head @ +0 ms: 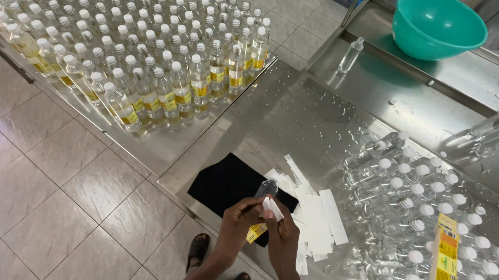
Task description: The person applies yellow labels to clear plastic bottles on a stainless steel table. They peel labels from sheets, wrap them around the bottles, and place the labeled bottles among others on the table.
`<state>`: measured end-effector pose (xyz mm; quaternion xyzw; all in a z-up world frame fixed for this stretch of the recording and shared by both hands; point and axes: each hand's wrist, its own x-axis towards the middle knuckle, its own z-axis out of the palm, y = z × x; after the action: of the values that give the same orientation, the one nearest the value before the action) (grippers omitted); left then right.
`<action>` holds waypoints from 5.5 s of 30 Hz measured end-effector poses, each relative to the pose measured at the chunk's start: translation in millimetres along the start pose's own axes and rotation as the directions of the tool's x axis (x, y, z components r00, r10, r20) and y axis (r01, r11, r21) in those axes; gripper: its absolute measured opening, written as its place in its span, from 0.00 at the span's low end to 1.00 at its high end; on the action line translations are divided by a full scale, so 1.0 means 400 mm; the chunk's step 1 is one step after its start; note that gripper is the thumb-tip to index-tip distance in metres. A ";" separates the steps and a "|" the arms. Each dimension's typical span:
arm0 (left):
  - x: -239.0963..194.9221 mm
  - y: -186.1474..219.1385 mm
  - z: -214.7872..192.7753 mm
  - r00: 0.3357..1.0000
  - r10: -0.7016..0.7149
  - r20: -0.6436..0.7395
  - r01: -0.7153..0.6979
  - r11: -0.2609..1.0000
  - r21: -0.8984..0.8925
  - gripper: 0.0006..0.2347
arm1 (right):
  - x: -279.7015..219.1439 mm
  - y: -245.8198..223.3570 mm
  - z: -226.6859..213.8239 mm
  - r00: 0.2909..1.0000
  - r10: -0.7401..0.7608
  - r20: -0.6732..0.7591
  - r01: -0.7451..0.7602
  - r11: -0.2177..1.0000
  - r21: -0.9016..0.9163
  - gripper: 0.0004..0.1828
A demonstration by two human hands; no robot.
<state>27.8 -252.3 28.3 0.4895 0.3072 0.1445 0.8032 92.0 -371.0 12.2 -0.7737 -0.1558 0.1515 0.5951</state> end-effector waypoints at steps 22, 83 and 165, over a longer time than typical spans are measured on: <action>-0.064 -0.032 0.076 0.986 0.169 -0.002 -0.168 0.981 0.096 0.12 | 0.014 -0.017 -0.097 0.996 -0.030 0.086 0.036 0.997 -0.064 0.18; 0.293 -0.127 -0.232 0.736 -0.525 0.426 0.564 0.825 0.042 0.19 | 0.115 0.164 0.263 0.670 0.577 -0.466 0.003 0.626 0.779 0.07; 0.368 -0.005 -0.275 0.902 -0.256 0.349 0.261 0.965 0.034 0.22 | 0.084 0.171 0.362 0.802 -0.417 -0.427 0.153 0.835 -0.529 0.36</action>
<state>71.2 -98.1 -61.9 0.4571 0.2205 -0.0505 0.8602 65.7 -247.0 -91.3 -0.8714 -0.1372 -0.2025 0.4252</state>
